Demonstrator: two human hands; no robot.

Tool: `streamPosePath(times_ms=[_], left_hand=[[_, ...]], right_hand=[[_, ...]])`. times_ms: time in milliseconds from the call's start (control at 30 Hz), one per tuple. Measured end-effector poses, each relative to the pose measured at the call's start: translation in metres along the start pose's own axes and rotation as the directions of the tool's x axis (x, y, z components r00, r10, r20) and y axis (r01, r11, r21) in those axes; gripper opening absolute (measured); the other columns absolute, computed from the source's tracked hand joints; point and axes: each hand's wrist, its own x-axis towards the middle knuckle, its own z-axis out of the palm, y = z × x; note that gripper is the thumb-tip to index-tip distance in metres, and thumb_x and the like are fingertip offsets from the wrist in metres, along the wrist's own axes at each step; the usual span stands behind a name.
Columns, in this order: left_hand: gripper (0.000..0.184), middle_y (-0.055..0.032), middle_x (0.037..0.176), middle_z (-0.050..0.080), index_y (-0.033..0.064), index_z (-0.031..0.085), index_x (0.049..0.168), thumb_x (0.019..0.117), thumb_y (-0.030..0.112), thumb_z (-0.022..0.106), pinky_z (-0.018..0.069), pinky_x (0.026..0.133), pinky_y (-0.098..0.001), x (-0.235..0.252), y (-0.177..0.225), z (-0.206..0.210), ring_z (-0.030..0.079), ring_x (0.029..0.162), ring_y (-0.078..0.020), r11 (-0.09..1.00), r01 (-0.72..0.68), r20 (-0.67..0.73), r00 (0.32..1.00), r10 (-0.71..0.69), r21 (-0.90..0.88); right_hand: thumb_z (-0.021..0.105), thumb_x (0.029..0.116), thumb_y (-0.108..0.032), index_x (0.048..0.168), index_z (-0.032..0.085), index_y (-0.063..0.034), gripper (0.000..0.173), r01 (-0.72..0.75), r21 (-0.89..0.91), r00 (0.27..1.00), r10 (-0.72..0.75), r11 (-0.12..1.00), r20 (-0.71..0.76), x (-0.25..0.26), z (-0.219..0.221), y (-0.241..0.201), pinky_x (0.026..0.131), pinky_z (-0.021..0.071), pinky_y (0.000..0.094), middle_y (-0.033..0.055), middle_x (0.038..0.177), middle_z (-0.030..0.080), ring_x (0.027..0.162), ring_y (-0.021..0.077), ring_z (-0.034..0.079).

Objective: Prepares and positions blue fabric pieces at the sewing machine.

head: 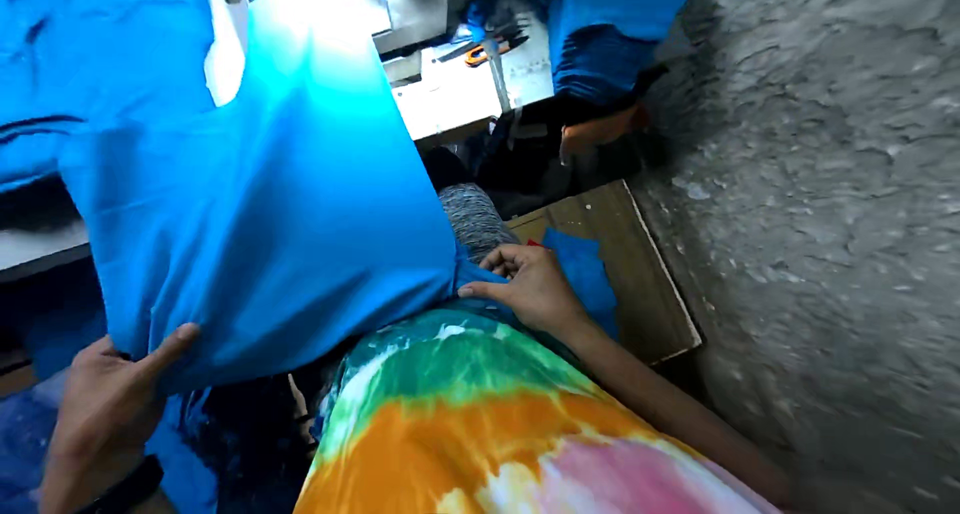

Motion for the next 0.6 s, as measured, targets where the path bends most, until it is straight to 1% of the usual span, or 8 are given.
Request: streamPosePath(times_ms=[67, 133, 167, 233, 300, 433, 500, 600], left_hand=[[0.043, 0.0063, 0.093, 0.074, 0.0118, 0.066, 0.111, 0.0776, 0.031, 0.085, 0.0636, 0.075, -0.0288, -0.004, 0.002, 0.002, 0.073, 0.083, -0.0064, 0.999, -0.022, -0.023, 1.0, 0.021, -0.048], [0.037, 0.0077, 0.091, 0.073, 0.0121, 0.065, 0.109, 0.0786, 0.025, 0.082, 0.0635, 0.075, -0.0277, -0.009, 0.009, 0.008, 0.073, 0.083, -0.0055, 0.996, -0.036, -0.052, 0.998, 0.032, -0.078], [0.037, 0.0073, 0.092, 0.073, 0.0114, 0.065, 0.11, 0.0791, 0.023, 0.081, 0.0636, 0.075, -0.028, -0.011, 0.012, 0.01, 0.073, 0.083, -0.0061, 0.995, -0.042, -0.069, 0.997, 0.036, -0.095], [0.036, 0.0075, 0.091, 0.073, 0.0114, 0.063, 0.111, 0.0804, 0.021, 0.079, 0.0636, 0.074, -0.0275, -0.014, 0.017, 0.011, 0.073, 0.082, -0.0059, 0.992, -0.047, -0.103, 0.994, 0.035, -0.117], [0.035, 0.0075, 0.091, 0.073, 0.0117, 0.063, 0.111, 0.0813, 0.023, 0.079, 0.0636, 0.073, -0.0273, -0.016, 0.019, 0.011, 0.073, 0.081, -0.006, 0.989, -0.044, -0.122, 0.992, 0.026, -0.143], [0.03, 0.0087, 0.091, 0.073, 0.014, 0.062, 0.111, 0.0848, 0.022, 0.076, 0.0633, 0.075, -0.0268, -0.02, 0.03, 0.008, 0.073, 0.083, -0.0054, 0.964, -0.114, -0.17, 0.983, 0.074, -0.241], [0.031, 0.0089, 0.092, 0.074, 0.0154, 0.063, 0.111, 0.0859, 0.027, 0.078, 0.0627, 0.077, -0.0267, -0.021, 0.039, 0.006, 0.073, 0.085, -0.0056, 0.932, -0.195, -0.198, 0.97, 0.138, -0.305], [0.031, 0.008, 0.095, 0.074, 0.0128, 0.063, 0.114, 0.0896, 0.027, 0.075, 0.0628, 0.08, -0.0275, -0.014, 0.034, -0.002, 0.073, 0.087, -0.0062, 0.933, -0.223, -0.23, 0.96, 0.16, -0.283]], right_hand=[[0.087, 0.0789, -0.05, 0.084, 0.072, -0.0125, 0.04, 0.006, -0.006, 0.998, -0.006, 1.0, 0.06, 0.005, -0.005, -0.001, 0.056, 0.0442, 0.0253, -0.0067, 0.061, 0.056, 0.054, 0.0029, 0.049], [0.081, 0.0857, -0.049, 0.083, 0.073, -0.0126, 0.037, 0.044, 0.024, 0.99, -0.047, 0.999, 0.132, 0.014, -0.006, -0.003, 0.056, 0.0419, 0.0253, -0.0062, 0.062, 0.054, 0.055, 0.0038, 0.047], [0.08, 0.0874, -0.047, 0.086, 0.074, -0.0135, 0.034, 0.085, 0.035, 0.985, -0.089, 0.996, 0.146, 0.019, -0.006, -0.003, 0.058, 0.0433, 0.0257, -0.006, 0.065, 0.056, 0.057, 0.0042, 0.048], [0.079, 0.0886, -0.045, 0.094, 0.076, -0.0162, 0.03, 0.189, -0.008, 0.97, -0.185, 0.982, 0.159, 0.027, -0.006, -0.004, 0.068, 0.0503, 0.0311, -0.0053, 0.076, 0.066, 0.069, 0.006, 0.058], [0.077, 0.0909, -0.043, 0.094, 0.077, -0.0178, 0.025, 0.319, -0.056, 0.937, -0.306, 0.946, 0.165, 0.032, -0.009, -0.002, 0.074, 0.0544, 0.0346, -0.0059, 0.086, 0.072, 0.077, 0.006, 0.065], [0.064, 0.0998, -0.041, 0.095, 0.078, -0.0176, 0.028, 0.537, -0.124, 0.836, -0.505, 0.835, 0.217, 0.038, -0.019, -0.004, 0.079, 0.0542, 0.0315, -0.006, 0.09, 0.072, 0.086, 0.0043, 0.065], [0.062, 0.1022, -0.038, 0.098, 0.078, -0.0135, 0.03, 0.619, -0.077, 0.765, -0.577, 0.782, 0.287, 0.046, -0.022, -0.009, 0.086, 0.0503, 0.0278, -0.0034, 0.092, 0.072, 0.094, 0.0054, 0.063], [0.064, 0.102, -0.032, 0.096, 0.076, -0.0077, 0.028, 0.7, 0.056, 0.657, -0.673, 0.712, 0.34, 0.053, -0.018, -0.009, 0.086, 0.0516, 0.0263, 0.0011, 0.091, 0.072, 0.094, 0.007, 0.064]])
